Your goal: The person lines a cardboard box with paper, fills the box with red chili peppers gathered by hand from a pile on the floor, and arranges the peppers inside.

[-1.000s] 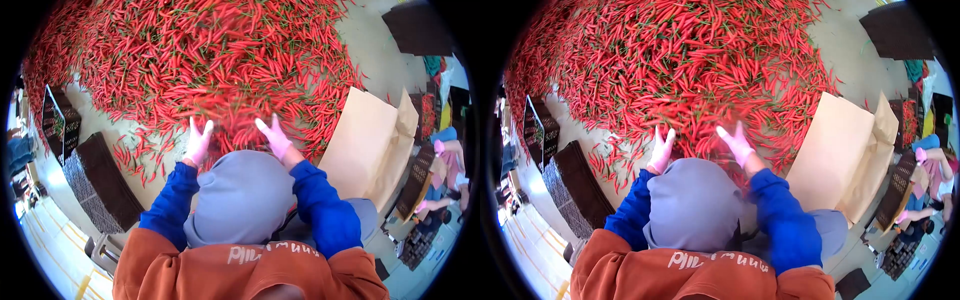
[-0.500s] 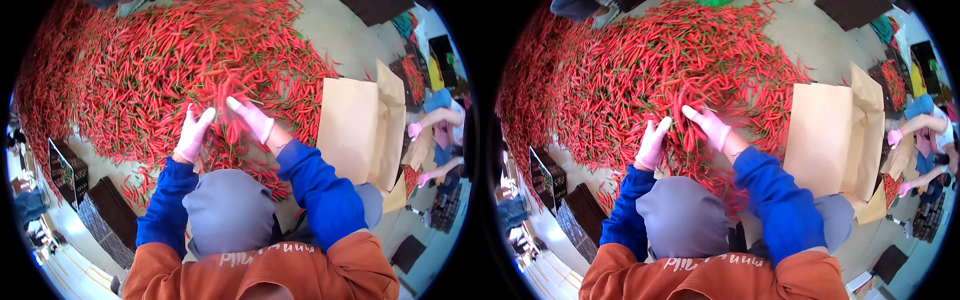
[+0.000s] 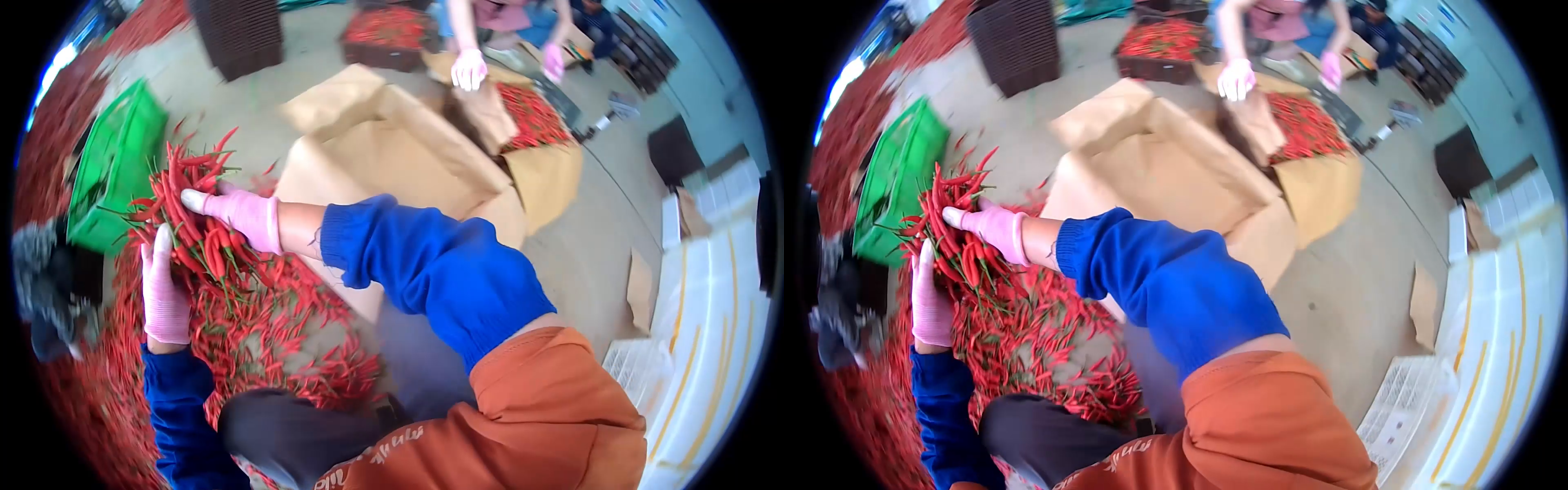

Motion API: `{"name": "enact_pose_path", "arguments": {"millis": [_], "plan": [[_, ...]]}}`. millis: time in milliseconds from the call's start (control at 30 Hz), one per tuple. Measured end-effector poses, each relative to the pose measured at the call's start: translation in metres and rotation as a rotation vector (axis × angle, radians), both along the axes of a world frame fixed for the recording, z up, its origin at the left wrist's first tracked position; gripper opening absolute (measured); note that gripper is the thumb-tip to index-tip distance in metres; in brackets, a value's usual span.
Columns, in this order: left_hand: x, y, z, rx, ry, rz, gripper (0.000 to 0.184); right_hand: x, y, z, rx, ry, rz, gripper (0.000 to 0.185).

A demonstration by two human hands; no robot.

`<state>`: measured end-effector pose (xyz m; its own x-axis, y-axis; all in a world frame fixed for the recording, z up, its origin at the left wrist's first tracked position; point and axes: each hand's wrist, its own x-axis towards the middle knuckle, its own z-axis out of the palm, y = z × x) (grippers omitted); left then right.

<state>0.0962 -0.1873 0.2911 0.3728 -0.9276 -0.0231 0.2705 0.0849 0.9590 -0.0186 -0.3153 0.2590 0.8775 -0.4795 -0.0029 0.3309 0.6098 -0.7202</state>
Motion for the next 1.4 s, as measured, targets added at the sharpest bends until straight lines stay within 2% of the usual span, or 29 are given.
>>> {"name": "enact_pose_path", "arguments": {"millis": [33, 167, 267, 333, 400, 467, 500, 567, 600, 667, 700, 733, 800, 867, 900, 933, 967, 1000, 1033, 1067, 1100, 1133, 1167, 1233, 1267, 1300, 1333, 1367, 1400], "plan": [[-0.017, -0.024, 0.006, -0.002, 0.003, -0.041, 0.044, -0.031, -0.016, 0.013, -0.01, -0.096, 0.005, 0.061], [-0.096, -0.114, 0.02, -0.002, -0.073, -0.149, 0.037, -0.126, -0.077, 0.031, -0.012, -0.104, -0.236, 0.038], [-0.161, -0.169, 0.016, 0.001, -0.021, -0.292, 0.038, -0.192, -0.119, 0.019, -0.029, -0.094, -0.341, 0.039], [-0.192, -0.205, -0.003, -0.018, -0.018, -0.361, 0.041, -0.228, -0.142, -0.002, 0.057, -0.102, -0.397, 0.037], [-0.205, -0.25, -0.051, 0.009, 0.124, -0.414, 0.042, -0.26, -0.17, -0.031, 0.038, -0.075, -0.386, 0.034], [-0.22, -0.262, -0.059, 0.296, 0.105, -0.407, 0.048, -0.287, -0.192, -0.05, 0.098, 0.307, -0.379, 0.035], [-0.213, -0.275, -0.082, 0.321, -0.126, -0.334, 0.054, -0.295, -0.199, -0.069, 0.069, 0.364, -0.432, 0.035], [-0.192, -0.294, -0.105, 0.34, -0.366, -0.277, 0.065, -0.313, -0.225, -0.128, 0.041, 0.552, -0.5, 0.037], [-0.177, -0.294, -0.096, 0.34, -0.375, -0.282, 0.069, -0.323, -0.232, -0.153, 0.046, 0.682, -0.505, 0.038], [-0.134, -0.278, -0.075, 0.365, -0.39, -0.266, 0.077, -0.334, -0.208, -0.134, -0.117, 1.175, -0.565, 0.063], [-0.107, -0.264, -0.064, 0.372, -0.496, -0.283, 0.075, -0.337, -0.215, -0.13, -0.262, 1.213, -0.343, 0.068], [-0.081, -0.243, -0.054, 0.381, -0.604, -0.304, 0.074, -0.328, -0.198, -0.108, -0.427, 1.252, -0.413, 0.067], [-0.016, -0.199, -0.056, 0.514, -0.823, -0.281, 0.052, -0.309, -0.225, -0.123, -0.693, 1.296, -0.428, 0.066], [0.016, -0.138, -0.058, 0.725, -0.919, -0.436, 0.041, -0.262, -0.228, -0.113, -0.829, 1.032, -0.355, 0.065], [0.042, -0.099, -0.08, 0.648, -0.901, -0.668, 0.038, -0.228, -0.209, -0.079, -0.817, 1.038, -0.153, 0.063], [0.062, -0.059, -0.11, 0.546, -0.874, -0.901, 0.035, -0.196, -0.204, -0.078, -0.818, 0.939, -0.034, 0.058], [0.063, -0.022, -0.132, 0.258, -0.902, -1.12, 0.033, -0.158, -0.179, -0.066, -0.759, 0.857, 0.017, 0.054], [0.056, 0.017, -0.147, 0.949, -0.207, -1.003, 0.034, -0.123, -0.17, -0.071, -0.816, 0.835, 0.181, 0.054], [0.029, 0.047, -0.149, 1.011, -0.314, -1.079, 0.037, -0.09, -0.155, -0.083, -0.658, 0.801, 0.311, 0.052], [0.02, 0.085, -0.173, 0.978, -0.076, -1.118, 0.037, -0.062, -0.143, -0.107, -0.55, 0.708, 0.469, 0.051], [0.008, 0.117, -0.192, 0.963, -0.044, -1.158, 0.037, -0.04, -0.128, -0.15, -0.575, 0.639, 0.562, 0.044], [-0.007, 0.141, -0.206, 0.949, -0.04, -1.192, 0.038, -0.03, -0.104, -0.142, -0.629, 0.672, 0.714, 0.034], [-0.021, 0.166, -0.224, 0.94, -0.047, -1.214, 0.039, -0.01, -0.076, -0.146, -0.765, 0.887, 1.001, 0.024], [-0.04, 0.194, -0.251, 0.918, -0.07, -1.233, 0.04, -0.001, -0.025, -0.169, -0.891, 1.221, 1.272, 0.018], [-0.047, 0.201, -0.263, 0.9, -0.091, -1.233, 0.042, -0.01, -0.007, -0.21, -0.625, 1.427, 1.326, 0.018], [-0.052, 0.205, -0.272, 0.878, -0.115, -1.224, 0.043, -0.023, 0.023, -0.206, -0.627, 1.439, 1.243, 0.018], [-0.056, 0.208, -0.279, 0.858, -0.14, -1.212, 0.044, -0.043, 0.047, -0.223, -0.73, 1.426, 1.211, 0.023], [-0.059, 0.21, -0.286, 0.839, -0.165, -1.192, 0.046, -0.052, 0.067, -0.231, -0.868, 1.476, 1.343, 0.027], [-0.062, 0.209, -0.29, 0.82, -0.189, -1.163, 0.048, -0.069, 0.085, -0.249, -0.937, 1.542, 1.345, 0.029]]}}
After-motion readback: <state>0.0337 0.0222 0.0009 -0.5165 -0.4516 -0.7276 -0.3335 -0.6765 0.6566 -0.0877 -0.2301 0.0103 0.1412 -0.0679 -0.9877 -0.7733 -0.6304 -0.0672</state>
